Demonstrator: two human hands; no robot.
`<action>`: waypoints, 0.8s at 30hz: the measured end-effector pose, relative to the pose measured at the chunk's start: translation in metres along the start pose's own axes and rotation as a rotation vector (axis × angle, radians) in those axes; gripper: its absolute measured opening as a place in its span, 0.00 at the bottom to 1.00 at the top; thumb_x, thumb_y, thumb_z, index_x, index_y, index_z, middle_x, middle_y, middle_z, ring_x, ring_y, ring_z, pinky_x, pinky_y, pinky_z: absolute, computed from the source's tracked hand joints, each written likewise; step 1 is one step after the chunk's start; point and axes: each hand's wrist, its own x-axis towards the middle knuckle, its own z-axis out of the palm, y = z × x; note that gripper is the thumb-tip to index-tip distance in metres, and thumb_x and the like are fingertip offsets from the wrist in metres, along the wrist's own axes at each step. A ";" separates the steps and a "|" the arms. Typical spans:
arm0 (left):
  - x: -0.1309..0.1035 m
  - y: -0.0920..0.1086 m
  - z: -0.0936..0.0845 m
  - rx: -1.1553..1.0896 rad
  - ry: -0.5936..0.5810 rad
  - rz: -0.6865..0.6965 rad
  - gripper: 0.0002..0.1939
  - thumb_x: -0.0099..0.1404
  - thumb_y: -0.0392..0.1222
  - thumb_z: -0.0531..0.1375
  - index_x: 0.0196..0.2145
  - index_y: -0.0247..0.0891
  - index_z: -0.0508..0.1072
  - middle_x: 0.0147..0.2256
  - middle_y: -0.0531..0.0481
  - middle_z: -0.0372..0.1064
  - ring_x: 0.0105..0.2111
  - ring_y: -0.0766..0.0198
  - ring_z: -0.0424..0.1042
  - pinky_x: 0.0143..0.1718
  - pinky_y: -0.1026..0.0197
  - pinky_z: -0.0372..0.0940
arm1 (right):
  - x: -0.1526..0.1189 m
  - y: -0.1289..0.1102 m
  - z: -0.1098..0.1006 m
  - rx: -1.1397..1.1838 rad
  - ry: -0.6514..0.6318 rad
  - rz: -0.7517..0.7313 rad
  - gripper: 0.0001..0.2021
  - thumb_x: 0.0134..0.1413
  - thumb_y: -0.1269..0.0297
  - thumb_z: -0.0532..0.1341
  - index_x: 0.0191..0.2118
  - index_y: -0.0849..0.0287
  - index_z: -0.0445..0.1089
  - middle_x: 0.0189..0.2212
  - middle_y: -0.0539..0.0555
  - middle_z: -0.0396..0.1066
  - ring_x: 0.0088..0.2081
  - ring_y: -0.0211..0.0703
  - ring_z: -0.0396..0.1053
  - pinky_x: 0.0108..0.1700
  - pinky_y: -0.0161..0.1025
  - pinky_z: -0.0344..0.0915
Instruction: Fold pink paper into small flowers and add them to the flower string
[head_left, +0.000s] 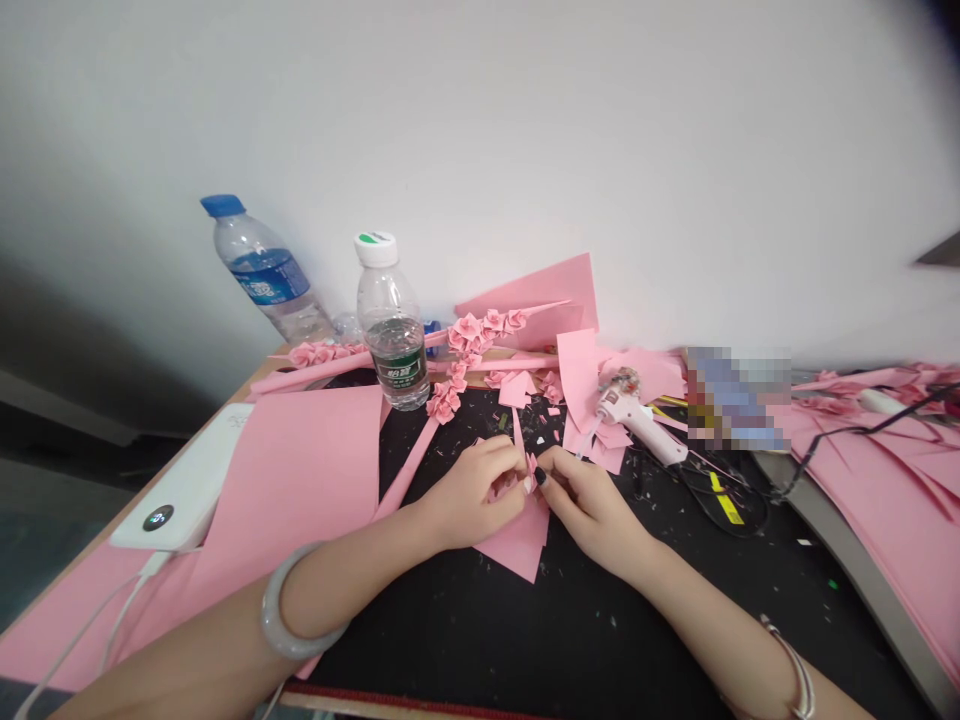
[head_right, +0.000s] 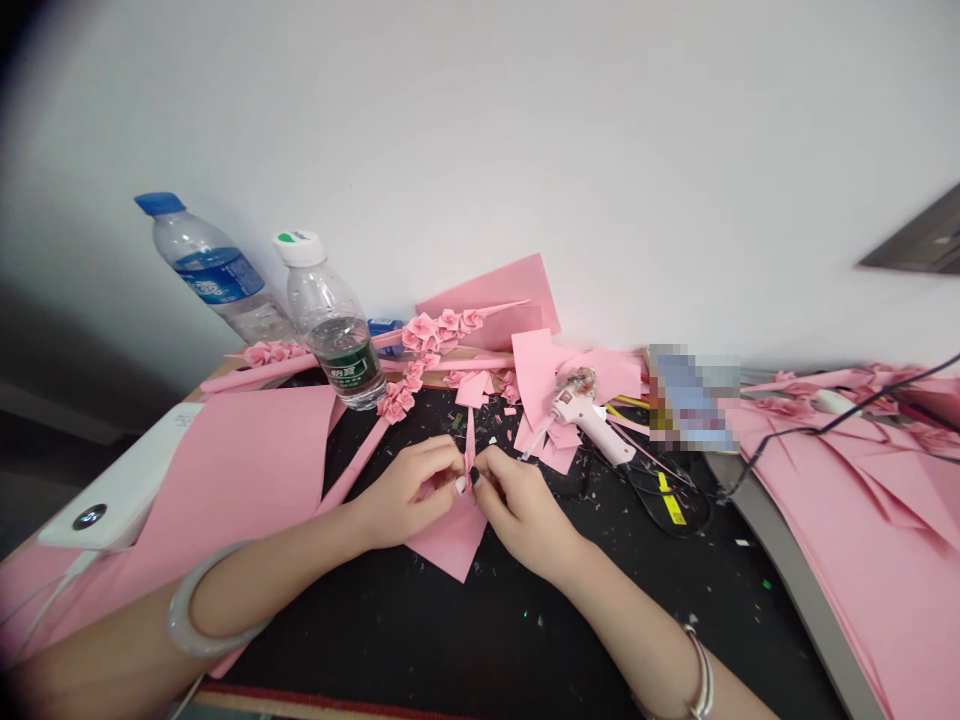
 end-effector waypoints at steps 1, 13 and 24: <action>0.000 0.000 0.000 0.000 -0.002 -0.001 0.05 0.56 0.33 0.51 0.23 0.36 0.59 0.25 0.54 0.54 0.25 0.69 0.56 0.27 0.65 0.53 | 0.000 0.000 0.000 -0.007 -0.002 -0.007 0.07 0.56 0.71 0.48 0.31 0.58 0.60 0.22 0.46 0.57 0.23 0.34 0.54 0.27 0.32 0.52; 0.002 0.002 -0.002 0.048 -0.041 0.015 0.08 0.58 0.32 0.48 0.21 0.36 0.58 0.24 0.54 0.53 0.25 0.68 0.55 0.28 0.65 0.52 | -0.001 -0.001 0.001 -0.073 -0.010 -0.032 0.06 0.55 0.74 0.48 0.30 0.58 0.58 0.22 0.47 0.58 0.24 0.35 0.56 0.27 0.33 0.54; 0.002 0.001 -0.003 0.029 -0.054 0.033 0.09 0.59 0.30 0.48 0.22 0.35 0.60 0.25 0.54 0.56 0.27 0.69 0.58 0.31 0.65 0.54 | 0.000 0.000 0.001 -0.101 -0.017 -0.039 0.06 0.54 0.74 0.48 0.29 0.58 0.57 0.22 0.46 0.57 0.23 0.35 0.56 0.26 0.33 0.53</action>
